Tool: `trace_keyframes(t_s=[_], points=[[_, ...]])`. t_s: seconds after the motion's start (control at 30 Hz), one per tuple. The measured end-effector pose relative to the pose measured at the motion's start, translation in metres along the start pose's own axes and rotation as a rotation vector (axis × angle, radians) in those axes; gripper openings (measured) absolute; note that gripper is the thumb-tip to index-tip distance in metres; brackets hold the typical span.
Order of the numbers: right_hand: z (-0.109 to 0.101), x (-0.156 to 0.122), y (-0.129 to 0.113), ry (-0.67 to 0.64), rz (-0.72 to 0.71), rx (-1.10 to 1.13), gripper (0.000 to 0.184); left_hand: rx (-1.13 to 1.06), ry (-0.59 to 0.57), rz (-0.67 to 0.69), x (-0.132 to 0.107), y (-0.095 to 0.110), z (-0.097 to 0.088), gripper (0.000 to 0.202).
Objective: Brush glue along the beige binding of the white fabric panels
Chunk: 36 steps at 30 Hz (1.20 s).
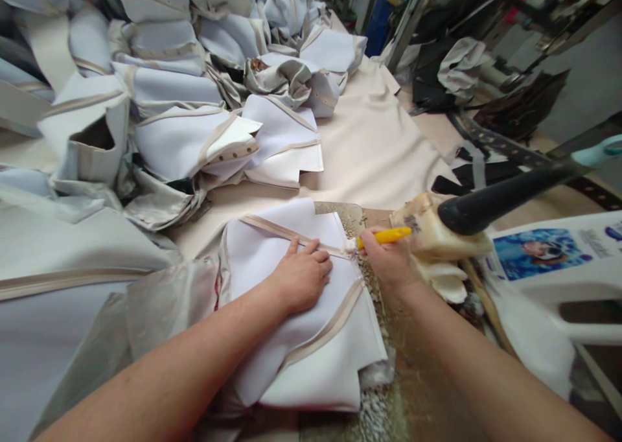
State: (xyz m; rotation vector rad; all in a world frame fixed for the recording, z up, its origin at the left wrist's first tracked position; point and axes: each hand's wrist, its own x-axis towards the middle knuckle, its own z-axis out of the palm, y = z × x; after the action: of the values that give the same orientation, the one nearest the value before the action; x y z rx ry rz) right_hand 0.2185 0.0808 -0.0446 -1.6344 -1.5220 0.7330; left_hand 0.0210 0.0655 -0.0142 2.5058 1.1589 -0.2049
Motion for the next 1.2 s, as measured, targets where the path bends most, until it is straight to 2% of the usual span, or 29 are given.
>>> trace_keyframes(t_s=[0.07, 0.2, 0.27, 0.37, 0.43, 0.53, 0.67, 0.83, 0.9, 1.1, 1.2], points=[[0.001, -0.003, 0.001, 0.008, 0.012, 0.016, 0.028, 0.013, 0.002, -0.004, 0.001, -0.001, 0.000, 0.027], [-0.020, -0.041, 0.003, -0.092, 0.078, 0.003, 0.028, 0.003, -0.033, -0.015, 0.001, 0.002, -0.008, 0.028], [-0.029, -0.055, 0.003, -0.123, 0.092, -0.006, 0.028, 0.003, -0.060, -0.024, -0.003, 0.013, -0.016, 0.026], [-0.030, -0.053, 0.003, -0.055, 0.097, 0.029, 0.026, -0.028, -0.113, 0.072, -0.015, 0.038, -0.024, 0.025], [-0.026, -0.050, 0.004, -0.023, 0.087, 0.054, 0.026, -0.041, -0.154, 0.135, -0.024, 0.054, -0.021, 0.026], [-0.028, -0.064, 0.005, -0.084, 0.074, 0.034, 0.028, -0.012, -0.140, 0.116, -0.034, 0.065, -0.010, 0.027], [-0.035, -0.083, 0.005, -0.151, 0.081, 0.013, 0.029, 0.008, -0.107, 0.116, -0.035, 0.063, 0.000, 0.029], [-0.017, -0.047, 0.007, 0.021, 0.044, 0.023, 0.028, 0.045, -0.104, 0.129, -0.033, 0.061, 0.000, 0.027], [-0.015, -0.046, 0.010, 0.038, 0.036, 0.016, 0.029, 0.060, -0.078, 0.136, -0.033, 0.061, 0.002, 0.027], [-0.046, -0.117, 0.005, -0.136, 0.035, -0.022, 0.031, 0.081, -0.028, 0.166, -0.035, 0.060, 0.008, 0.027], [-0.050, -0.120, 0.000, -0.130, 0.040, -0.016, 0.032, 0.101, -0.028, 0.167, -0.034, 0.061, 0.008, 0.027]])
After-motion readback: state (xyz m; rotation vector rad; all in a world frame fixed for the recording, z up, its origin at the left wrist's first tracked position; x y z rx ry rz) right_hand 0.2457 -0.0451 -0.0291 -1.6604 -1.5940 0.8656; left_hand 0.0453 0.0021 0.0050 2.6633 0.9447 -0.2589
